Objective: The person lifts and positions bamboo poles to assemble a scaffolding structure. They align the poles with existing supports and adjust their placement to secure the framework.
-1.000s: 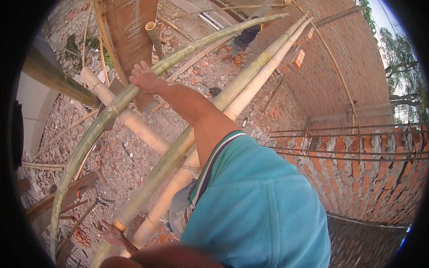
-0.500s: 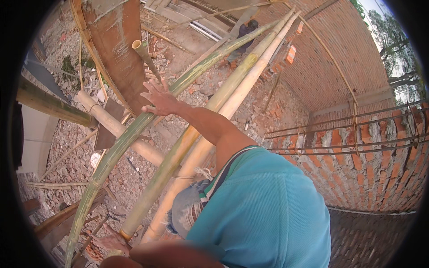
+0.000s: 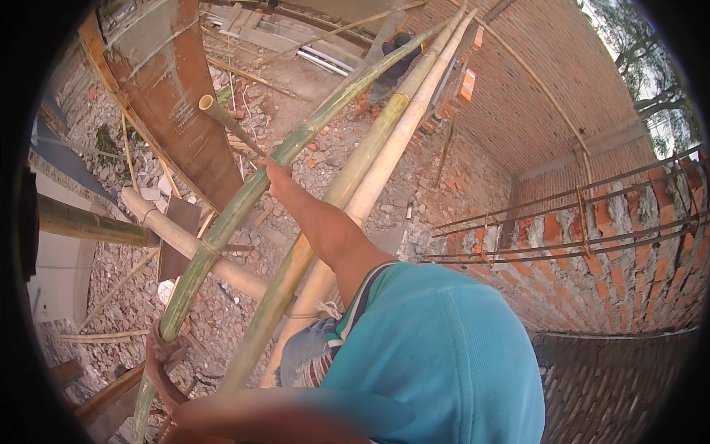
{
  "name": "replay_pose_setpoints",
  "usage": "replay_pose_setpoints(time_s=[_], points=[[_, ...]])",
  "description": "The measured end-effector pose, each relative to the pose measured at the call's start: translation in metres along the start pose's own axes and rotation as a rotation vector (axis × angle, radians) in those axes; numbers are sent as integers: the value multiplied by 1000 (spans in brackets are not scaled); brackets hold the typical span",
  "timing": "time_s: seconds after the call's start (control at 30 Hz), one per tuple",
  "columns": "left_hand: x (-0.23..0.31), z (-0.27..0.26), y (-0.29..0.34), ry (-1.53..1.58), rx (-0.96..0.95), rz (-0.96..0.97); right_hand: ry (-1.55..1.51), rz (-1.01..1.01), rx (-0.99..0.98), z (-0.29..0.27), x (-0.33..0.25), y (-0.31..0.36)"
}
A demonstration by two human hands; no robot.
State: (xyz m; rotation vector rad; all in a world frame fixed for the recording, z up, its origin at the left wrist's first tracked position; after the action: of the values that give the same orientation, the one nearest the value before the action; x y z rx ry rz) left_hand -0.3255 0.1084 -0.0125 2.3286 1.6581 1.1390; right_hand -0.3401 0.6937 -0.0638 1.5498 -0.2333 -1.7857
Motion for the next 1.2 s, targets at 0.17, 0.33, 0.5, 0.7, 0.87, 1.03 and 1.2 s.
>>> replay_pose_setpoints(time_s=[0.17,0.33,0.5,0.7,0.87,1.03,1.2], points=[[-27,21,11,-416,214,-233,-342,-36,-206,-15,10,-17],[-31,39,46,-406,514,-231,-369,67,-52,-13,29,-7],[-28,37,64,-413,582,-185,-332,125,-175,-3,35,4],[-46,37,74,-477,645,-155,-331,230,-195,-1,34,14],[-77,26,101,-549,768,-118,-276,310,-266,10,57,46],[-102,11,136,-456,638,-229,-267,390,-289,12,85,84],[-88,5,144,-443,692,-156,-228,382,-218,12,62,94]])
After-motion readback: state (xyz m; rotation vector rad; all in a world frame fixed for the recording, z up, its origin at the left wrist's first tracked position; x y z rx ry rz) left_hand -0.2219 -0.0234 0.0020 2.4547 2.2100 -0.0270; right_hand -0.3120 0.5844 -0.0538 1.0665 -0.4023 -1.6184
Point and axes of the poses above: each hand's wrist, its own y-axis away from the middle knuckle, its own z-axis out of the palm, x = y × z, the point moved 3 cm from there along -y, towards the middle knuckle, and after that the axes turned 11 degrees about -z, right-handed, at the moved point
